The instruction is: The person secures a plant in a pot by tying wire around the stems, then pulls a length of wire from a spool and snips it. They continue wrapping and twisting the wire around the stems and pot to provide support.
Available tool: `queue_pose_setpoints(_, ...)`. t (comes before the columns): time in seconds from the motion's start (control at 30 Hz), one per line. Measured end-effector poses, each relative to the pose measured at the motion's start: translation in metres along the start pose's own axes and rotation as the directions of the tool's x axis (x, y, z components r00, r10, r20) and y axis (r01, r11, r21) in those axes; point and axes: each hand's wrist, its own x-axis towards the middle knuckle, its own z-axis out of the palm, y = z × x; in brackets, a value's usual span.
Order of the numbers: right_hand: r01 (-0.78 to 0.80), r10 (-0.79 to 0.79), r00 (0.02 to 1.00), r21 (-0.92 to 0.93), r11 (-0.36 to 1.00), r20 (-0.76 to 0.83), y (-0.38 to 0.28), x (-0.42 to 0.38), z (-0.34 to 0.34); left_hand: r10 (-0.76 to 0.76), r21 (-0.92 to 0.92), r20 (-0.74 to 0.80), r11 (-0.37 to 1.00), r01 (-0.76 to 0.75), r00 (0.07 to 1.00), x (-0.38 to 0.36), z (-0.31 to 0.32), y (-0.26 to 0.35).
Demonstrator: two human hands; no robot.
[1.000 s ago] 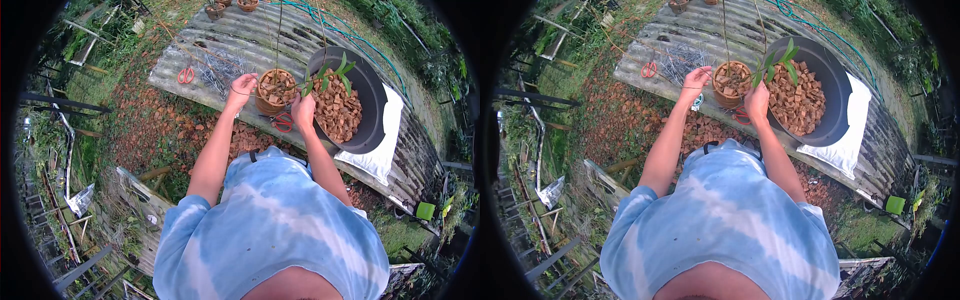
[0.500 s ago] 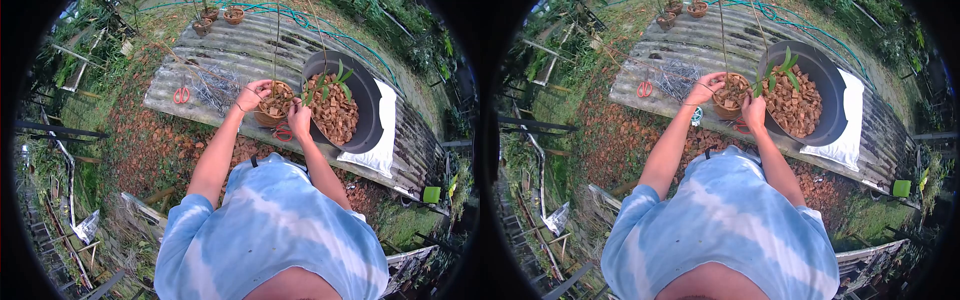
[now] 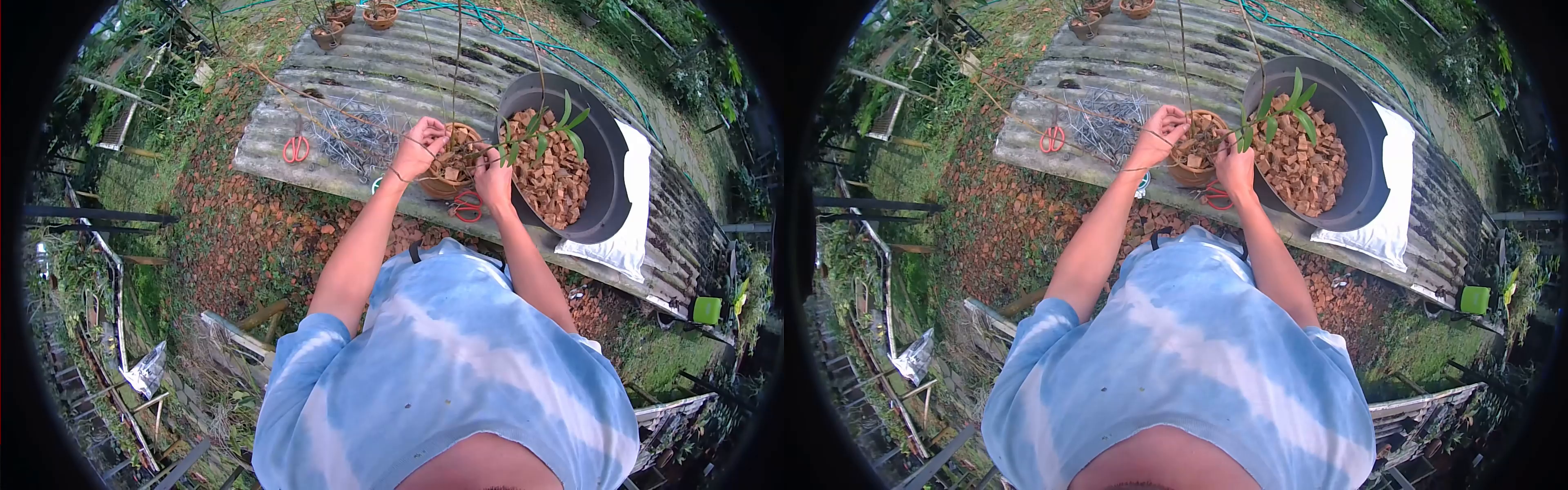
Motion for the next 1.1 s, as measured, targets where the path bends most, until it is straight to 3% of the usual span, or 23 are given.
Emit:
queue_pose_setpoints(0.03,0.019,-0.019,1.000,0.009,1.000,0.002,0.003,0.001,0.000,-0.010,-0.072,-0.048,0.997,0.006,0.999,-0.001,0.002,-0.001)
queue_pose_setpoints(0.2,0.142,-0.140,0.990,0.066,0.988,-0.032,0.019,0.009,0.010,-0.031,0.101,0.067,0.995,0.025,0.997,0.006,-0.003,-0.009)
queue_pose_setpoints(0.3,-0.002,-0.001,0.998,0.043,0.999,0.070,0.016,0.011,0.004,-0.044,0.094,0.094,0.995,0.035,0.995,0.007,-0.007,-0.011)
queue_pose_setpoints(0.5,0.162,-0.159,0.984,-0.030,0.986,0.074,0.008,0.015,0.003,-0.113,0.134,0.171,0.987,0.091,0.979,0.012,-0.013,-0.007)
queue_pose_setpoints(0.6,0.104,-0.100,0.989,-0.033,0.994,0.106,0.012,0.015,0.006,-0.143,0.207,0.220,0.973,0.097,0.965,0.017,-0.015,-0.010)
queue_pose_setpoints(0.8,0.192,-0.201,0.974,0.095,0.977,0.103,0.035,0.021,0.017,-0.176,0.259,0.296,0.961,0.098,0.939,0.024,-0.016,-0.010)
queue_pose_setpoints(0.9,0.082,-0.098,0.979,0.098,0.992,0.178,0.039,0.023,0.017,-0.179,0.260,0.328,0.961,0.094,0.928,0.022,-0.015,-0.006)
queue_pose_setpoints(1.1,0.091,-0.116,0.976,0.136,0.986,0.187,0.022,0.020,0.008,-0.205,0.277,0.366,0.955,0.104,0.908,0.025,-0.023,-0.009)
